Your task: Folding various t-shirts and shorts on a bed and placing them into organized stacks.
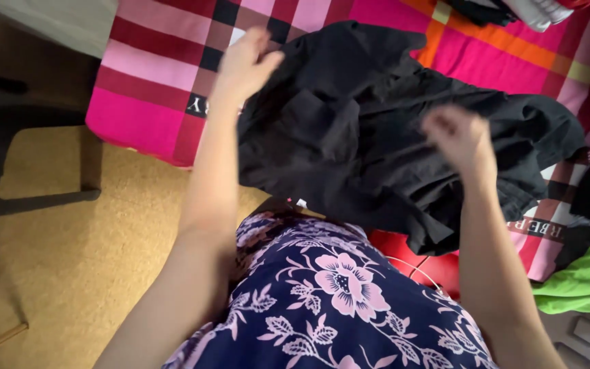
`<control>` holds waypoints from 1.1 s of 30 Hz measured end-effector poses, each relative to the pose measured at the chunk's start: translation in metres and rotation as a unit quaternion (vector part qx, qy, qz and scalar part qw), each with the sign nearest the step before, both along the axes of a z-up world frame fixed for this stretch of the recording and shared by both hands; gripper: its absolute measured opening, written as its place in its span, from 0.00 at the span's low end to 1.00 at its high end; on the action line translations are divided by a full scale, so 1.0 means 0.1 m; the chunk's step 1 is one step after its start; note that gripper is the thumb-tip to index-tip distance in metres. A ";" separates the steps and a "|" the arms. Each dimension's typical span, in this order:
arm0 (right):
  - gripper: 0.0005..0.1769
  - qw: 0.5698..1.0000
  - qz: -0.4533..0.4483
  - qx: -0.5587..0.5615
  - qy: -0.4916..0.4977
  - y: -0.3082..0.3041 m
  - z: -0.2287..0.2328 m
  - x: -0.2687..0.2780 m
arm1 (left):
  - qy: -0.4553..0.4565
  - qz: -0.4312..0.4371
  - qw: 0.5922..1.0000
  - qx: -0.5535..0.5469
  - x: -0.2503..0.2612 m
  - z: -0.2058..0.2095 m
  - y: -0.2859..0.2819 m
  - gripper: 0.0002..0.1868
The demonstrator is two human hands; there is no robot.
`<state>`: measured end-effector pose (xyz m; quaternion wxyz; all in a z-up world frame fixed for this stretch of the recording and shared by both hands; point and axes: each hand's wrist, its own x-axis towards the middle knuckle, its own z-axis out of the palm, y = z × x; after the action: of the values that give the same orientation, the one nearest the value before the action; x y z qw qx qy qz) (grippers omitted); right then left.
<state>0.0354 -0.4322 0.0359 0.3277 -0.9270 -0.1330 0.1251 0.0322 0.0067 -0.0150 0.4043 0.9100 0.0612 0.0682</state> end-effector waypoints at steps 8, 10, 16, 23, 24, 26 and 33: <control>0.22 0.897 0.070 -0.059 -0.433 -0.32 -0.58 0.82 | -0.004 -0.098 0.994 0.037 0.69 -0.17 -0.35 0.21; 0.12 0.974 -0.037 0.004 -0.222 -0.43 -0.70 0.88 | -0.083 -0.016 0.996 -0.038 0.66 -0.19 -0.08 0.18; 0.09 0.949 -0.023 0.049 -0.310 -0.21 -0.29 0.49 | -0.070 0.103 0.976 0.179 0.46 0.22 -0.52 0.23; 0.09 0.961 -0.164 0.065 -0.211 -0.64 -0.23 -0.47 | -0.100 -0.172 0.971 0.134 0.21 0.12 -1.99 0.11; 0.09 0.960 -0.183 0.042 -0.210 -0.71 -0.24 -0.59 | -0.093 -0.207 0.967 0.113 0.20 0.03 -2.17 0.10; 0.09 0.954 -0.214 0.014 -0.209 -0.90 -0.25 -0.80 | -0.087 -0.253 0.959 0.090 0.23 -0.10 -2.55 0.10; 0.14 0.908 -0.372 0.044 -0.185 -1.39 -0.36 -1.24 | -0.224 -0.363 0.904 0.027 0.82 -0.13 -3.90 0.04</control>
<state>-0.0886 -0.5710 -0.0002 0.3601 -0.9004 0.1581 -0.1860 0.1142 -0.3836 -0.0277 0.3792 0.8406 -0.3678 0.1199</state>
